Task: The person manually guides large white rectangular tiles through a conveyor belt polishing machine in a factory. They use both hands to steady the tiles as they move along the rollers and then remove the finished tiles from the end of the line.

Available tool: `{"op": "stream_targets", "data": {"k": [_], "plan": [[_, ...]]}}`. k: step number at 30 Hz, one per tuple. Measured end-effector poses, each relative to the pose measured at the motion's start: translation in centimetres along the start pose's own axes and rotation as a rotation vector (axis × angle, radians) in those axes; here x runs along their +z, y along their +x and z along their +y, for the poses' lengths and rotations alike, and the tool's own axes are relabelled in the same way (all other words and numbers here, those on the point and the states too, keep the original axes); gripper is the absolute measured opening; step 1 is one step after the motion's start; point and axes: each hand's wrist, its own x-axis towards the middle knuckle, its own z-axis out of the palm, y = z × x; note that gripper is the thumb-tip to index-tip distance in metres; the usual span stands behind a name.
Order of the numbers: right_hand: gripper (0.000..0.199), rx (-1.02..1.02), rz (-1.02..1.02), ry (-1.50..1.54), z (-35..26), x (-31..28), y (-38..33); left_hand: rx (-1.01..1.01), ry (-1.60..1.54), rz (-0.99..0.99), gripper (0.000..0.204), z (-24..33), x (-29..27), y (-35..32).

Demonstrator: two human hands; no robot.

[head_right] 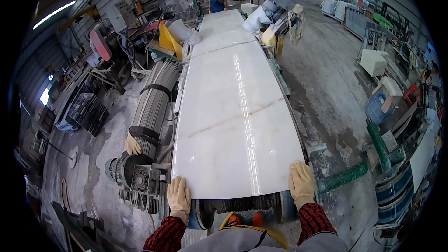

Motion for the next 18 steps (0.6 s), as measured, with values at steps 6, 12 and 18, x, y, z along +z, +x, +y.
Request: {"op": "stream_targets", "data": {"k": [6, 12, 18], "plan": [[0.035, -0.007, 0.011, -0.001, -0.18, -0.24, -0.15, -0.012, -0.003, -0.009, 0.041, -0.17, 0.18, -0.44], [0.036, 0.053, -0.069, 0.044, -0.23, -0.50, -0.31, -0.013, 0.002, -0.005, 0.041, -0.21, 0.32, -0.79], [0.034, 0.015, -0.009, 0.011, -0.34, -0.52, -0.42, -0.009, -0.007, -0.003, 0.042, 0.00, 0.07, -0.85]]}}
